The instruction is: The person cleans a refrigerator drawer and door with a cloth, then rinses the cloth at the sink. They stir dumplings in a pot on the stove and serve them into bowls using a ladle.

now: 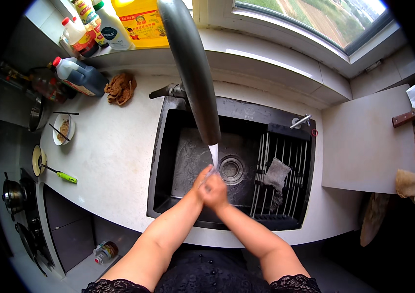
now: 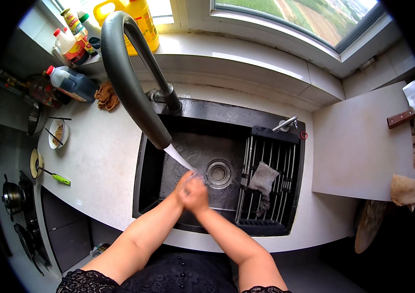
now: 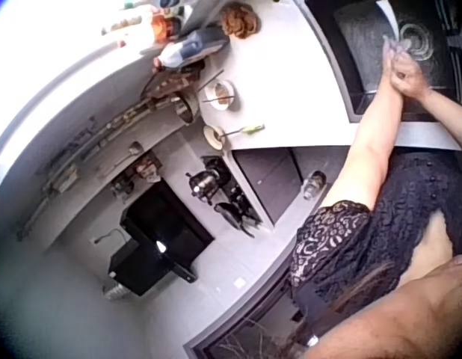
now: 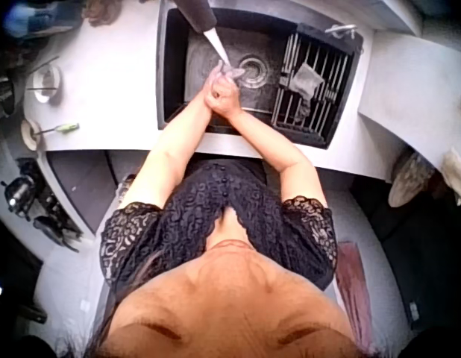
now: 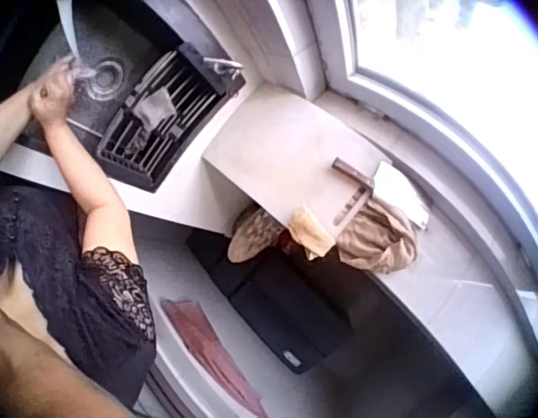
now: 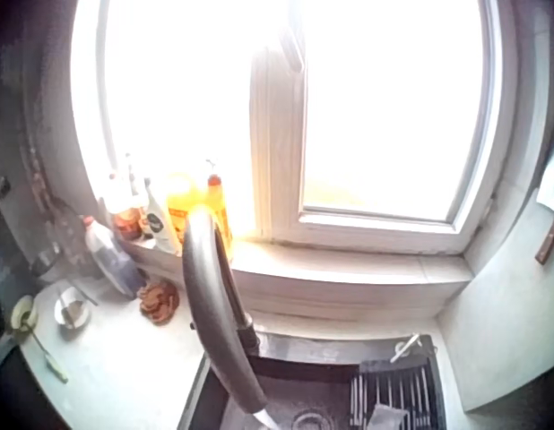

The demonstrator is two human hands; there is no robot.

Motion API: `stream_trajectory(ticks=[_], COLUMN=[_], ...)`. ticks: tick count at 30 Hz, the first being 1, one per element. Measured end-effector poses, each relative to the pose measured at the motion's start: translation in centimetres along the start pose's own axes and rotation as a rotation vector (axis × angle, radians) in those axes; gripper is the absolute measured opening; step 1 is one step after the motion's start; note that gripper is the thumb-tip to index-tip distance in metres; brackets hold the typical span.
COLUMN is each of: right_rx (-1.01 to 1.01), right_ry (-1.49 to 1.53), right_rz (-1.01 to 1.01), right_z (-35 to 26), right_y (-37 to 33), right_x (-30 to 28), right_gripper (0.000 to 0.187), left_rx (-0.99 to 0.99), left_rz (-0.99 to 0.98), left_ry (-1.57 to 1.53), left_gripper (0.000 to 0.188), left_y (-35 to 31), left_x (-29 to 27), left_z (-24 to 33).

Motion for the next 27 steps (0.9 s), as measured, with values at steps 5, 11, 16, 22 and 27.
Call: stream_trajectory(ticks=[5,11,16,22,27], right_rx=[0.268,0.187,0.264,0.577,1.543], right_ry=[-0.201,-0.039,-0.212,-0.139,0.834], right_rz=[0.273,0.082,0.193,0.141,-0.146], right_z=[5.2,3.0,4.0,7.1,10.0], right_y=[1.3,0.4,1.2,0.9,-2.7], right_x=[-1.2,-0.3,-1.4,-1.8,-0.9], right_gripper=[0.012,0.012,0.016,0.017,0.03], left_rx=[0.073,0.048,0.073,0.12,0.399], left_rz=[0.373,0.148,0.299,0.424,0.315], left_ry=[0.148,0.078,0.119,0.219,0.314], left_gripper=[0.024,0.026,0.028,0.024,0.012], left_y=[-0.9,-0.2,0.2,-1.9,-2.7], left_x=[3.3,1.6,2.4,4.8,5.8], left_z=[-0.2,-0.4,0.3,-0.4,1.6])
Point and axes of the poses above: each hand's wrist, its own y-axis towards the middle knuckle, its own x-axis out of the palm, z = x × y, the point moved 5 cm from there along y, towards the middle knuckle, and after that the axes turned 1 degree about z, right-handed, at the moved point
